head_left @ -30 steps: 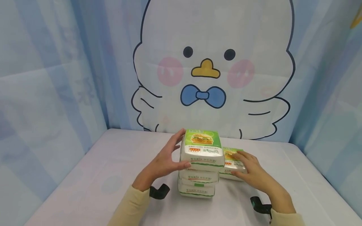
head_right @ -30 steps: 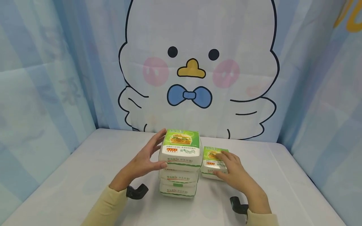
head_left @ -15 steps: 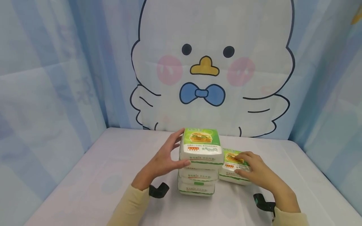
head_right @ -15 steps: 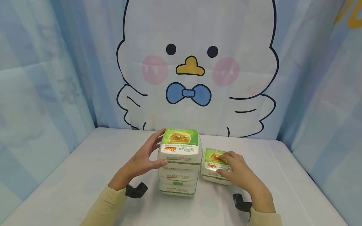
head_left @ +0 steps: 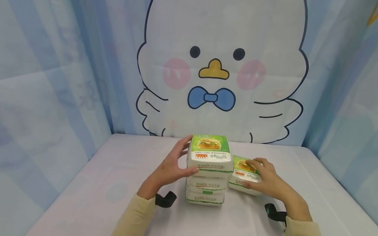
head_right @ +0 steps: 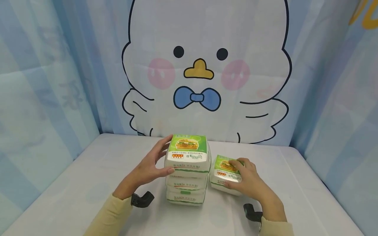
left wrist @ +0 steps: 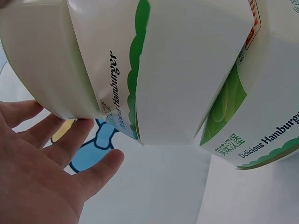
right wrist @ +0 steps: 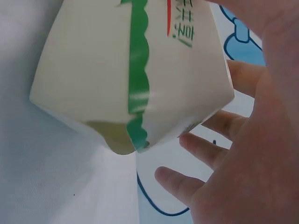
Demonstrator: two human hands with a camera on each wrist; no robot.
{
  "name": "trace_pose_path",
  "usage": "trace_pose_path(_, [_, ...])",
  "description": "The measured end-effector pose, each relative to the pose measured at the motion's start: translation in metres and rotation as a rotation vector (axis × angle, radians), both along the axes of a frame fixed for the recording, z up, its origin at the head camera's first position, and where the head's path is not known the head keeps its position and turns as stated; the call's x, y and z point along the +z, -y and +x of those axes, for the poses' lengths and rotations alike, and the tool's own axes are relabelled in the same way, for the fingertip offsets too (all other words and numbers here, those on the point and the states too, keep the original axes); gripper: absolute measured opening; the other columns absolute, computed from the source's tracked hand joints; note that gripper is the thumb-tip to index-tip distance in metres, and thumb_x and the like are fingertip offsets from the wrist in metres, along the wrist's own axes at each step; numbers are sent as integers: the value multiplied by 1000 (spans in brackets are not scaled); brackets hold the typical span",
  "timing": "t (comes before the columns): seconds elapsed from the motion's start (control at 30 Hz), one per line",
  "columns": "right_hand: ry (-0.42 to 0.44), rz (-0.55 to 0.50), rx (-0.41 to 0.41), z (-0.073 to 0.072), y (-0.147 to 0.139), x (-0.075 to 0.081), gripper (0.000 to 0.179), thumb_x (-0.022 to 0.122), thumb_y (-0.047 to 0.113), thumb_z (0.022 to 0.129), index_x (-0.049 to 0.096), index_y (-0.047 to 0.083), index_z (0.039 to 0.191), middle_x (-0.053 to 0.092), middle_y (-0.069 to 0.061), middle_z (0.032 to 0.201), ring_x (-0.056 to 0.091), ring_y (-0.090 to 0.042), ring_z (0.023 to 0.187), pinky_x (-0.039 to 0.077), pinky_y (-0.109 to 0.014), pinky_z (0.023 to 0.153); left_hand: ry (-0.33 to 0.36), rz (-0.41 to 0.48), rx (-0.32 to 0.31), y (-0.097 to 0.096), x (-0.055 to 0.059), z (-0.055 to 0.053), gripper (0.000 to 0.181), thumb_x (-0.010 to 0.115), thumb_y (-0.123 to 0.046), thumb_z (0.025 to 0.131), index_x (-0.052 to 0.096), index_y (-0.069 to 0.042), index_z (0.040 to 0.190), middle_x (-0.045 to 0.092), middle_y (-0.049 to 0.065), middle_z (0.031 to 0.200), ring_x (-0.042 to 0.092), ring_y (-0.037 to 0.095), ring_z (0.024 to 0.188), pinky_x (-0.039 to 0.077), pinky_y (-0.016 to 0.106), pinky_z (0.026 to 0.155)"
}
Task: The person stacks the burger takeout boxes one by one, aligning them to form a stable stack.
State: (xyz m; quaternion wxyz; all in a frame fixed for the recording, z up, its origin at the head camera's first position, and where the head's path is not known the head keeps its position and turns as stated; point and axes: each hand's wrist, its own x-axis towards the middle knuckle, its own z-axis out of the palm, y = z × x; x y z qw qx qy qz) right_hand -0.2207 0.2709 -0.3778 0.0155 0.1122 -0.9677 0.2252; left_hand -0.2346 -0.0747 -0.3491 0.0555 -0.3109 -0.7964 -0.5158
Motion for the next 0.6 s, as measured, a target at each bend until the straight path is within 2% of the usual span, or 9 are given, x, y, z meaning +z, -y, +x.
trace_pose_path(0.2, [43, -16, -7, -1, -2, -3, 93, 79, 52, 76, 37, 15, 149, 16, -28, 158, 20, -53, 138, 37, -80, 93, -7, 0, 3, 0, 0, 0, 94, 79, -32, 82, 21, -31, 156, 27, -9, 160, 34, 22, 147, 38, 49, 116])
trace_pose_path(0.6, [61, -17, -9, -1, -5, -5, 97, 78, 55, 77, 33, 12, 151, 20, -30, 154, 29, -53, 134, 42, -77, 91, -10, -11, 6, 0, -1, 0, 96, 79, -32, 82, 20, -30, 157, 28, -8, 160, 35, 22, 147, 39, 47, 116])
